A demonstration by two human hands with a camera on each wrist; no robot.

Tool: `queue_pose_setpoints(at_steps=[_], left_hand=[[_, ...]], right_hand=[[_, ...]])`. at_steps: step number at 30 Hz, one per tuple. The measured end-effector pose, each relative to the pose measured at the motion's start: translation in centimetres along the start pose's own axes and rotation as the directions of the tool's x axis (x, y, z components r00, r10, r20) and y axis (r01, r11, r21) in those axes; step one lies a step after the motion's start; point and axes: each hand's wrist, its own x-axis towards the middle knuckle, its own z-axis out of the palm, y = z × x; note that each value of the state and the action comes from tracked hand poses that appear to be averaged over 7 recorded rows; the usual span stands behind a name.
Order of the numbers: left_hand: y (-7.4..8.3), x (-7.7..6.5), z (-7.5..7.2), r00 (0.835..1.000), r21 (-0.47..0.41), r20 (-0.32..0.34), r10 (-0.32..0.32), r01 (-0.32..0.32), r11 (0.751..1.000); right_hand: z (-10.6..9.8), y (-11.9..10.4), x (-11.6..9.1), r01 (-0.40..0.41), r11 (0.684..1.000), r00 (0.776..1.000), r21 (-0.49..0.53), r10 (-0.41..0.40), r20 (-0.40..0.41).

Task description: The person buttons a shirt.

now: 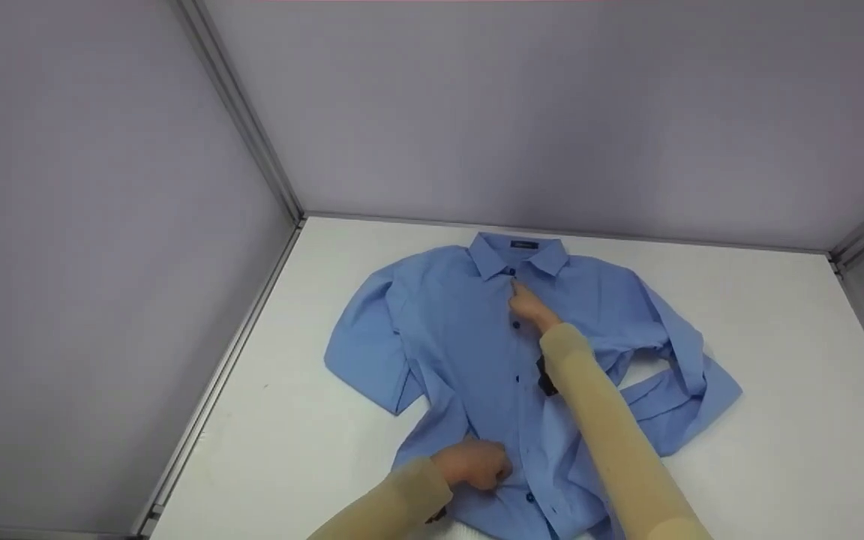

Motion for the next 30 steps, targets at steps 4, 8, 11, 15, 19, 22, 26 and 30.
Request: queue_pose_setpoints(at_steps=[4, 8, 11, 15, 19, 22, 26, 30], left_hand=[[0.0, -0.3, -0.5, 0.995, 0.022, 0.093, -0.035, 0.033, 0.999], [0.2, -0.5, -0.9, 0.984, 0.005, 0.168, -0.052, 0.052, 0.999], [0.2, -0.5, -1.2, 0.976, -0.006, 0.206, -0.076, 0.078, 0.997], [-0.1, -0.5, -1.4, 0.98, -0.009, 0.174, -0.093, 0.096, 0.995], [-0.4, -0.3, -1.6, 0.991, -0.057, 0.083, -0.101, 0.106, 0.993], [-0.6, 0.2, -2.1, 0.997, -0.048, 0.002, -0.075, 0.075, 0.996], [-0.8, 1.0, -2.7, 0.996, 0.02, -0.084, 0.024, -0.023, 1.0], [-0.9, 1.6, -2.8, 0.988, 0.035, -0.138, 0.067, -0.063, 0.997]], right_hand=[[0.1, -4.1, -4.0, 0.018, 0.985, 0.996, -0.169, -0.002, 0.094], [0.2, -9.6, -9.3, -0.038, 0.935, 0.996, -0.352, 0.064, 0.064], [0.1, -11.9, -12.3, -0.009, 0.879, 1.0, -0.477, 0.015, 0.008], [0.4, -13.1, -15.7, 0.125, 0.776, 0.99, -0.618, -0.054, 0.132], [1.2, -13.6, -19.0, 0.265, 0.728, 0.935, -0.632, -0.033, 0.354], [1.9, -13.5, -21.1, 0.341, 0.696, 0.89, -0.632, -0.023, 0.454], [2.6, -13.0, -22.9, 0.442, 0.658, 0.85, -0.609, -0.092, 0.518], [2.4, -12.4, -24.0, 0.445, 0.688, 0.867, -0.573, -0.17, 0.468]])
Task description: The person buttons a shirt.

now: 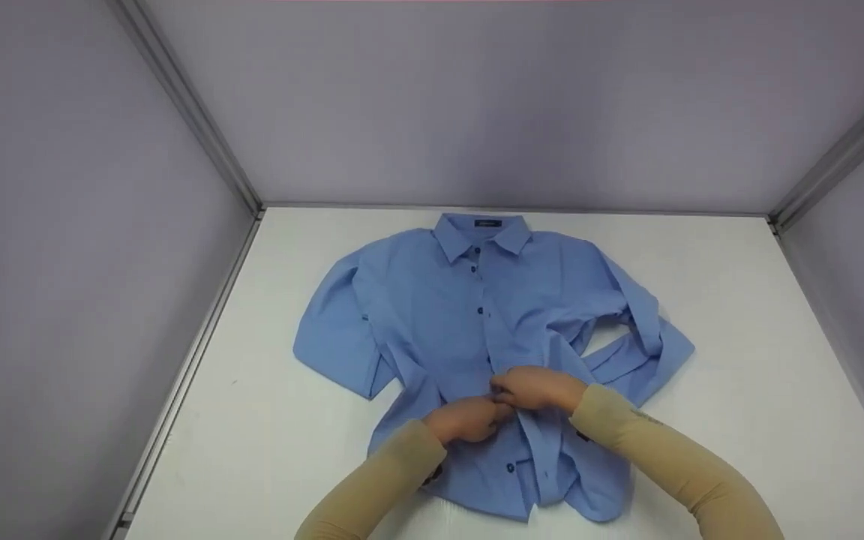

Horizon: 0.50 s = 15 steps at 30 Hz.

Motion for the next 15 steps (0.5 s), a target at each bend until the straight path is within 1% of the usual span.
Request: queue_pose_setpoints(at_steps=[2, 3, 6, 8, 11, 13, 15], left_hand=[[0.2, 0.4, 0.2, 1.0, 0.023, -0.021, -0.021, 0.021, 1.0], [0.2, 0.6, 0.3, 0.999, 0.033, -0.028, -0.041, 0.042, 0.999], [0.6, 1.2, 0.5, 0.992, 0.03, -0.054, -0.114, 0.116, 0.993], [0.8, 1.5, 0.4, 0.987, 0.029, -0.082, -0.135, 0.138, 0.99], [1.1, 1.7, 0.1, 0.978, 0.002, -0.118, -0.172, 0.173, 0.985], [1.1, 1.5, -0.1, 0.967, -0.02, -0.153, -0.202, 0.202, 0.979], [1.1, 1.2, -0.2, 0.953, -0.064, -0.194, -0.233, 0.225, 0.972]], right_hand=[[0.1, 0.3, -0.9, -0.028, 1.0, 0.997, 0.012, 0.029, -0.067], [0.0, 0.4, -1.3, -0.047, 0.999, 0.994, 0.013, 0.048, -0.095], [0.0, 1.0, -2.5, -0.084, 0.996, 0.987, 0.027, 0.087, -0.139], [0.2, 1.2, -3.1, -0.086, 0.995, 0.986, 0.052, 0.092, -0.138], [0.6, 1.4, -3.8, -0.072, 0.991, 0.99, 0.117, 0.085, -0.116], [1.0, 1.3, -4.0, -0.046, 0.985, 0.993, 0.166, 0.064, -0.1], [1.4, 1.0, -4.2, -0.023, 0.98, 0.996, 0.199, 0.039, -0.079]])
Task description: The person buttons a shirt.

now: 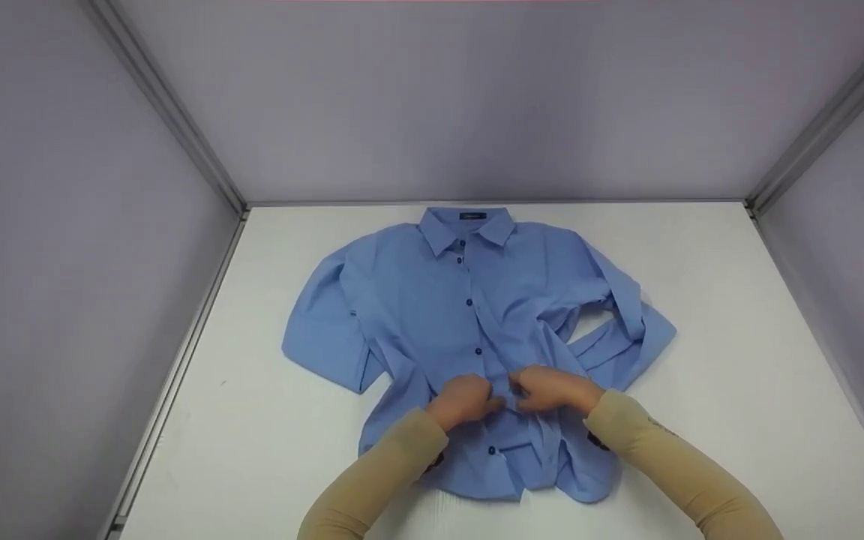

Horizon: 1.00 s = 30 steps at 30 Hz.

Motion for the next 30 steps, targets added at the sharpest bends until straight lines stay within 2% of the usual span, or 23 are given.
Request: queue_pose_setpoints(at_steps=[2, 4, 5, 11, 14, 16, 18, 22, 24, 26, 28, 30], left_hand=[[-0.4, -0.3, -0.3, 0.999, -0.045, -0.053, -0.01, 0.008, 0.999], [-0.6, -0.7, -0.5, 0.995, -0.074, -0.098, 0.013, -0.02, 0.997], [-0.6, -0.9, -0.5, 0.994, -0.074, -0.101, 0.034, -0.041, 0.996], [0.5, -2.7, 0.7, 0.994, -0.155, 0.006, 0.109, -0.106, 0.982], [0.5, -3.5, 1.5, 0.989, -0.214, 0.038, 0.142, -0.131, 0.968], [0.4, -3.9, 2.0, 0.988, -0.255, 0.061, 0.145, -0.125, 0.959], [0.4, -4.2, 2.4, 0.986, -0.312, 0.082, 0.148, -0.116, 0.943], [0.2, -5.0, 2.0, 0.978, -0.446, 0.156, 0.137, -0.054, 0.893], [-0.3, -5.7, 1.4, 0.978, -0.461, 0.168, 0.12, -0.03, 0.887], [-1.3, -6.6, 0.7, 0.987, -0.448, 0.137, 0.083, -0.013, 0.894], [-2.8, -7.6, 0.1, 0.998, -0.423, 0.053, 0.043, -0.016, 0.906], [-4.5, -8.8, -0.5, 0.999, -0.403, -0.045, 0.002, -0.02, 0.915]], right_hand=[[0.2, -0.2, 0.2, 0.033, 0.999, 0.999, 0.024, -0.034, 0.015], [0.3, -0.5, 0.3, 0.056, 0.998, 0.998, 0.033, -0.056, 0.015], [0.4, -0.7, 0.4, 0.06, 0.998, 0.998, 0.032, -0.061, 0.007], [1.2, -1.4, 0.4, 0.057, 0.996, 0.989, 0.075, -0.046, -0.143], [1.9, -1.8, 0.1, 0.055, 0.994, 0.99, 0.091, -0.042, -0.137], [2.2, -2.2, -0.3, 0.033, 0.996, 0.994, 0.078, -0.025, -0.103], [2.6, -2.8, -0.8, -0.007, 0.999, 0.994, 0.048, 0.012, -0.107], [3.2, -3.9, -2.1, -0.154, 0.984, 0.974, -0.093, 0.136, -0.183], [3.3, -4.3, -3.0, -0.222, 0.968, 0.963, -0.114, 0.2, -0.181], [3.4, -4.4, -4.0, -0.239, 0.968, 0.965, -0.073, 0.228, -0.132], [3.4, -4.2, -5.0, -0.223, 0.975, 0.972, 0.004, 0.222, -0.081], [3.4, -3.9, -6.1, -0.191, 0.977, 0.978, 0.091, 0.197, -0.067]])
